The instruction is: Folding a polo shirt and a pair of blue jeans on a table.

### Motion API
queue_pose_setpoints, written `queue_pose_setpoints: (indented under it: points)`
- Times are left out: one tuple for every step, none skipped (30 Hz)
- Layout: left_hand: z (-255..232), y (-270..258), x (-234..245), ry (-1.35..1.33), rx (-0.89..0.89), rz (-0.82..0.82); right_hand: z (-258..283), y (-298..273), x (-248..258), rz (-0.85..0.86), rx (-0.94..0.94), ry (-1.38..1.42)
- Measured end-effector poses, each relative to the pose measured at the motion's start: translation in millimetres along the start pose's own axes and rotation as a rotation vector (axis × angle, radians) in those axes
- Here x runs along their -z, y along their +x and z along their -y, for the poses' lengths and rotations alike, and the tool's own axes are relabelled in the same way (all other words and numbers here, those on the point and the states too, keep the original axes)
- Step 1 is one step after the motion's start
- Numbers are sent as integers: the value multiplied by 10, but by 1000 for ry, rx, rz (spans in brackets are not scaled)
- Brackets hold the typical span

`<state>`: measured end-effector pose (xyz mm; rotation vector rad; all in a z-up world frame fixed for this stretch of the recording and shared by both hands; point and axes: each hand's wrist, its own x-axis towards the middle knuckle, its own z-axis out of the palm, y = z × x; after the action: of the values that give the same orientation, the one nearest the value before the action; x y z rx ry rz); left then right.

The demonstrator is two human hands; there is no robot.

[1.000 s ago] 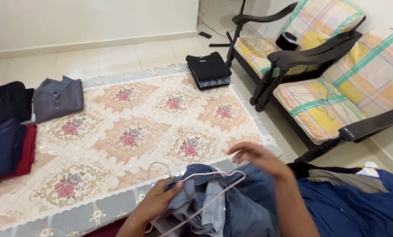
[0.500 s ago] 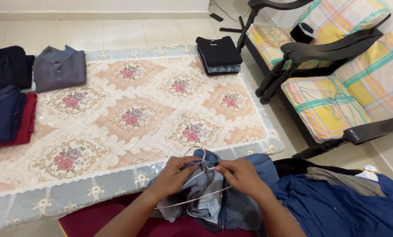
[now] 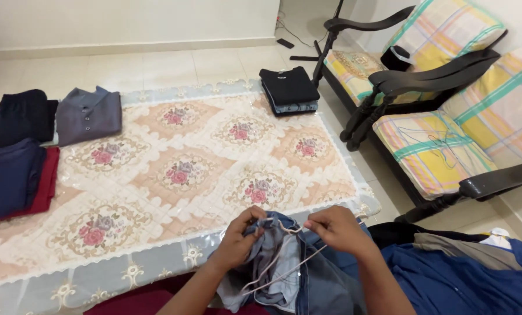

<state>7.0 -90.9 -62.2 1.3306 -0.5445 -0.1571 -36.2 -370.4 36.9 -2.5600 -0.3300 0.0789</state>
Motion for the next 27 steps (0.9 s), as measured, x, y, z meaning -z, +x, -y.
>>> queue_pose_setpoints:
  points:
    - [5,-15,24,-138,15,91,-9,-22,43,-38,65,2]
    - [14,-31,52,-277,29,183,-19,-41,82,-75,130,4]
    - [-25,-41,47,-283,35,179,-35,-52,112,-67,125,4]
    - [-63,-49,43,-256,28,199,-52,-62,141,-37,54,-17]
    - [-107,-55,49,-226,21,221,-64,-71,163,-9,-17,-36]
    - [-185,-76,9,-230,28,220,-120,-86,128,-3,-23,-34]
    - [-270,-59,-7,-193,6,264,-174,-76,96,19,-34,-31]
    - [-358,-44,-24,-156,-15,308,-225,-68,66,41,-44,-27]
    - [-473,-37,-47,-156,-18,311,-292,-69,0,37,-44,-29]
    - [-588,-32,-69,-48,-128,319,-360,-70,-68,60,5,49]
    - [-697,-45,-102,56,-233,325,-428,-94,-139,85,51,127]
    - [-706,-67,-87,53,-233,327,-449,-97,-174,85,47,125]
    - [-714,-65,-67,85,-294,330,-472,-91,-200,135,79,169]
    - [-723,-61,-48,117,-355,331,-497,-85,-224,185,111,213]
    - [-662,-66,-29,113,-358,339,-539,-87,-224,179,105,211]
    - [-600,-71,-12,46,-301,391,-582,-91,-224,254,93,260]
    - [-541,-99,8,-21,-239,442,-617,-109,-241,332,79,314]
    - [-554,-79,-2,-25,-237,448,-658,-123,-270,328,72,316]
    - [-573,-39,1,44,-271,397,-697,-109,-295,341,53,360]
    - [-594,-2,6,112,-305,346,-733,-95,-318,354,34,404]
    - [-652,34,4,113,-309,348,-749,-88,-337,349,36,402]
    - [-709,70,5,100,-170,310,-764,-80,-358,344,65,422]
    - [-768,91,11,86,-27,269,-773,-73,-394,342,94,444]
    - [-792,135,20,88,-27,270,-808,-55,-427,340,95,445]
    - [-810,130,14,173,-98,284,-841,-76,-480,357,71,508]
    - [-822,127,12,258,-169,297,-874,-93,-538,373,47,570]
    - [-826,116,9,254,-157,289,-879,-115,-574,386,43,576]
